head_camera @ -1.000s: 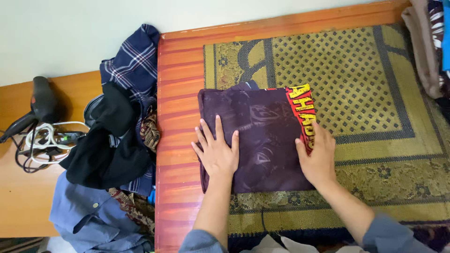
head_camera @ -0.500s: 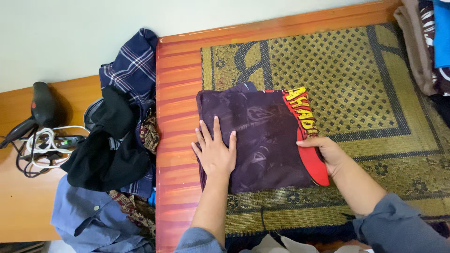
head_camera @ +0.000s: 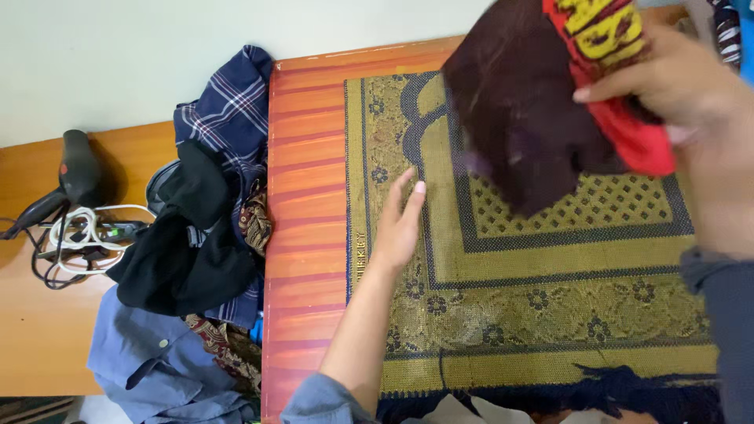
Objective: The person folds a maroon t-shirt and a black long-sleeved shirt on a wooden table. They smooth each garment, fold sleeves and sides, then fold the shirts in half and place them aside.
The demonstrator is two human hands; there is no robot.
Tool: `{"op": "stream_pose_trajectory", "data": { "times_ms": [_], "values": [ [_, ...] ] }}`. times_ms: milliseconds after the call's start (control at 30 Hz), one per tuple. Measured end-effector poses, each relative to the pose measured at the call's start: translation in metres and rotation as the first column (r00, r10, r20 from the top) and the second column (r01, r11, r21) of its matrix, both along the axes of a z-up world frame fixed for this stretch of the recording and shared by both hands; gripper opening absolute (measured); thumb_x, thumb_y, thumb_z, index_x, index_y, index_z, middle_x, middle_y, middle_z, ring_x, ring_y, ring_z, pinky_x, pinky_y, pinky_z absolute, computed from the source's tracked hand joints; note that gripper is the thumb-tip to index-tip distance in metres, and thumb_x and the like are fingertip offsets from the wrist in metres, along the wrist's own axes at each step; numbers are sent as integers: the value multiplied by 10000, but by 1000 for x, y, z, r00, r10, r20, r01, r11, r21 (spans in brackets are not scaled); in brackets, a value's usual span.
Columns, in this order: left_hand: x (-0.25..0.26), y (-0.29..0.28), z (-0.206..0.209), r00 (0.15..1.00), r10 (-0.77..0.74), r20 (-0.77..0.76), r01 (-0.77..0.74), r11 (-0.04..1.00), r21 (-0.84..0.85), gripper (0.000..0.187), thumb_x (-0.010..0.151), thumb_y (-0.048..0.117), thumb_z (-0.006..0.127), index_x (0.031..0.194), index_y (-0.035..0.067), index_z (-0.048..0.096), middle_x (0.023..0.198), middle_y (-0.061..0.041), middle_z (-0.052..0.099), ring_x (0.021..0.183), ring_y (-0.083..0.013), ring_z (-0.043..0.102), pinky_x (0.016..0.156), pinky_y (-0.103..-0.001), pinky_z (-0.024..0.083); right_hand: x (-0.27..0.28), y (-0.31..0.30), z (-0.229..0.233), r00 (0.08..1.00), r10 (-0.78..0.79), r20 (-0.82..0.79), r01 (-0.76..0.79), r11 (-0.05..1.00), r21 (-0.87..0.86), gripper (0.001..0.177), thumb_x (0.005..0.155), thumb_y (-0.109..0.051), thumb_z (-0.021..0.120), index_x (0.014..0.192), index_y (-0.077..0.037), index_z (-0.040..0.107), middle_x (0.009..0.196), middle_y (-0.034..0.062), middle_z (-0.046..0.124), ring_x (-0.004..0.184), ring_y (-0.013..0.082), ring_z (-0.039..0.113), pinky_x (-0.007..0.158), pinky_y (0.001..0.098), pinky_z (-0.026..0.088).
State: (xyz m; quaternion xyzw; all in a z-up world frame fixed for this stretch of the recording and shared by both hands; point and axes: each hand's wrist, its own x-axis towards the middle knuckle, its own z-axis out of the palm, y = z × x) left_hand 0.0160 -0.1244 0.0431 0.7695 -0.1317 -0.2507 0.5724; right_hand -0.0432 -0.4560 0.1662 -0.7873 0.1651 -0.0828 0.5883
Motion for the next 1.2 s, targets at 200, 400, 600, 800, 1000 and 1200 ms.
{"op": "stream_pose_trajectory", "data": {
  "times_ms": [200, 400, 600, 800, 1000, 1200],
  "values": [
    [-7, -9, 1, 733, -254, -631, -173, 828, -534, 937, 913, 774, 232, 1616, 154, 223, 1591, -203, 420, 1432, -401, 471, 1152, -584, 412, 5, 67, 31, 781, 623, 42, -572, 741, -352, 806, 719, 177, 550, 1479, -88, 511, 1396, 113, 664, 1305, 254, 613, 1140, 413, 447],
    [-6, 8, -41, 550, -184, -815, -435, 769, -468, 831, 885, 638, 374, 1526, 112, 314, 1440, -200, 505, 1250, -368, 558, 1035, -549, 473, -48, 184, -29, 507, 412, -757, -828, 475, -297, 872, 821, -2, 628, 1504, -500, 413, 1403, 1, 640, 1227, 235, 673, 1030, 399, 533],
    [7, 18, -106, 542, -147, -827, -468, 764, -443, 697, 880, 445, 553, 1433, 42, 420, 1271, -200, 602, 1067, -332, 642, 927, -502, 542, -93, 232, -75, 671, 529, -520, -705, 237, -668, 804, 796, -82, 619, 1538, -327, 430, 1506, 253, 448, 1245, 463, 580, 869, 455, 576],
    [-4, 42, -96, 532, -156, -832, -155, 948, -277, 582, 875, 253, 732, 1341, -28, 526, 1102, -199, 698, 884, -297, 725, 819, -455, 611, -112, 242, -88, 597, 438, -672, -794, 199, -575, 662, 936, -165, 547, 1549, -344, 373, 1597, 273, 319, 1335, 571, 423, 788, 543, 607],
    [-5, 52, -45, 795, -74, -602, -35, 985, -166, 699, 785, 184, 766, 1405, 12, 492, 1092, -141, 737, 922, -253, 742, 825, -407, 616, -132, 251, -75, 477, 426, -769, -865, 71, -497, 796, 911, -212, 619, 1628, -361, 307, 1640, 297, 205, 1451, 591, 276, 913, 598, 540],
    [-19, 48, -34, 999, -39, -20, 40, 999, 30, 933, 744, 255, 840, 1479, 24, 314, 1284, -209, 645, 1174, -346, 664, 995, -413, 549, -112, 217, -65, 569, 451, -687, -808, 461, -367, 787, 848, -511, 726, 1553, -380, 403, 1580, 106, 341, 1408, 353, 400, 1050, 498, 505]
  ]
}}
